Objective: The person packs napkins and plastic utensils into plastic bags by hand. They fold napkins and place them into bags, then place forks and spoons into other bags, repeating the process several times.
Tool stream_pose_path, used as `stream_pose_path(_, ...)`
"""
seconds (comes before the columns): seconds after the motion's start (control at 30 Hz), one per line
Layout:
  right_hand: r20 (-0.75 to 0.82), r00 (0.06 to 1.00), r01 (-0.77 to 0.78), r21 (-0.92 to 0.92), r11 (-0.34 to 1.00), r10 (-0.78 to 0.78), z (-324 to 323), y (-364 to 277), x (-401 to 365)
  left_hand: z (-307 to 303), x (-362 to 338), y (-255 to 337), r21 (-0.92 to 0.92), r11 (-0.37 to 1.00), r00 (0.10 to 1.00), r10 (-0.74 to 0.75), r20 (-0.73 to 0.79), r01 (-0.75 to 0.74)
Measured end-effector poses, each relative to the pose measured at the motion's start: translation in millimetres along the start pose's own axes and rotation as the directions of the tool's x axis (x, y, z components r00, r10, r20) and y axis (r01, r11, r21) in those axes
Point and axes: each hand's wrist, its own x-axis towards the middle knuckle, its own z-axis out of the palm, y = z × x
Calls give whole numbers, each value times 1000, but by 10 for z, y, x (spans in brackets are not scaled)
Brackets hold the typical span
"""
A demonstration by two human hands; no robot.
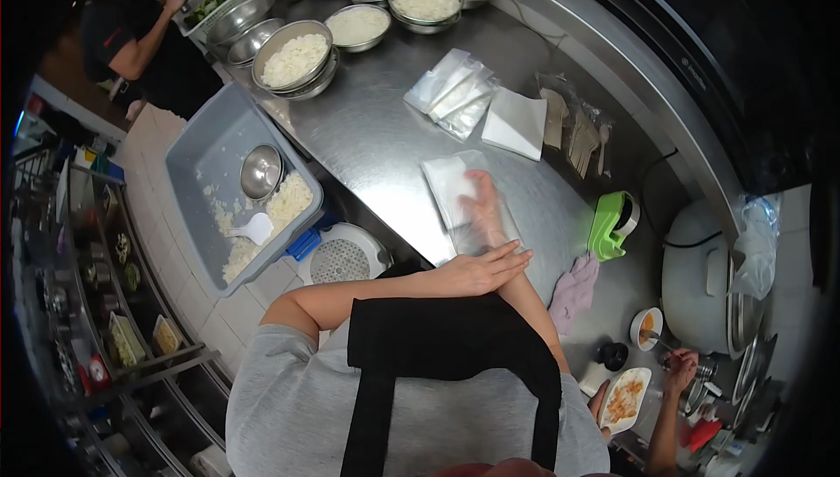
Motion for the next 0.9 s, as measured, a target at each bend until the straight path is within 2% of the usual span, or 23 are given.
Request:
stream_pose_path(0.03,14,1000,6,-3,1000,-6,-2,-13,35,5,-14,-15,6,1000,1000,-9,-11,9)
stream_pose_path(0.1,193,977,-38,-237,971,86,-18,-15,98,24,-48,-35,4,999,998,-50,38,50)
stream_pose_path(0.23,272,960,-14,-207,978,72,29,14,197,129,-91,-98,0,1000,999,-31,-30,31)
stream_pose_path(0.3,278,959,-15,-170,985,62,75,57,222,-14,-86,-67,-255,967,1000,5,-27,-12)
stream_pose_path(0.33,269,962,-18,-133,991,54,93,78,236,-83,-88,-79,-253,968,1000,2,-29,-9)
stream_pose_path(0.37,239,971,58,-163,985,-18,119,134,243,-157,-102,-103,-399,916,994,-74,-75,38)
stream_pose_path(0.4,238,971,57,-163,985,-17,124,190,244,-217,-131,-143,-540,839,983,-152,-106,72)
stream_pose_path(0.43,211,978,37,-170,985,0,120,248,240,-259,-185,-215,-697,689,905,-402,-137,200)
stream_pose_path(0.47,180,984,16,-177,984,17,116,265,236,-251,-278,-390,-655,698,818,-536,-209,290)
stream_pose_path(0.5,159,987,-3,-101,995,19,133,219,226,-330,-322,-534,-699,628,688,-674,-268,343)
stream_pose_path(0.53,149,989,-8,-100,995,23,149,139,200,-308,-409,-738,-582,651,579,-739,-343,487)
stream_pose_path(0.57,141,985,-75,-156,985,98,160,42,188,-236,-509,-969,-359,749,596,-661,-456,557)
stream_pose_path(0.6,127,977,-141,-212,967,170,152,-12,197,-148,-591,-1147,-295,747,597,-657,-460,595)
stream_pose_path(0.7,146,981,-73,-319,945,125,123,194,229,6,-614,-1286,-187,778,641,-607,-470,599)
stream_pose_path(0.77,110,991,102,-304,947,-72,90,295,127,81,-607,-1260,-62,786,690,-575,-440,615)
stream_pose_path(0.8,100,992,98,-306,947,-70,35,168,43,105,-592,-1239,-62,791,696,-571,-435,609)
stream_pose_path(0.83,105,987,-92,-244,965,121,-63,34,-67,135,-575,-1217,34,774,728,-580,-366,633)
stream_pose_path(0.87,124,944,-281,-184,942,306,-151,-62,-181,160,-562,-1200,131,752,749,-592,-296,646)
stream_pose_path(0.9,122,943,-283,-188,940,309,-240,-17,-293,155,-544,-1177,126,753,749,-592,-296,645)
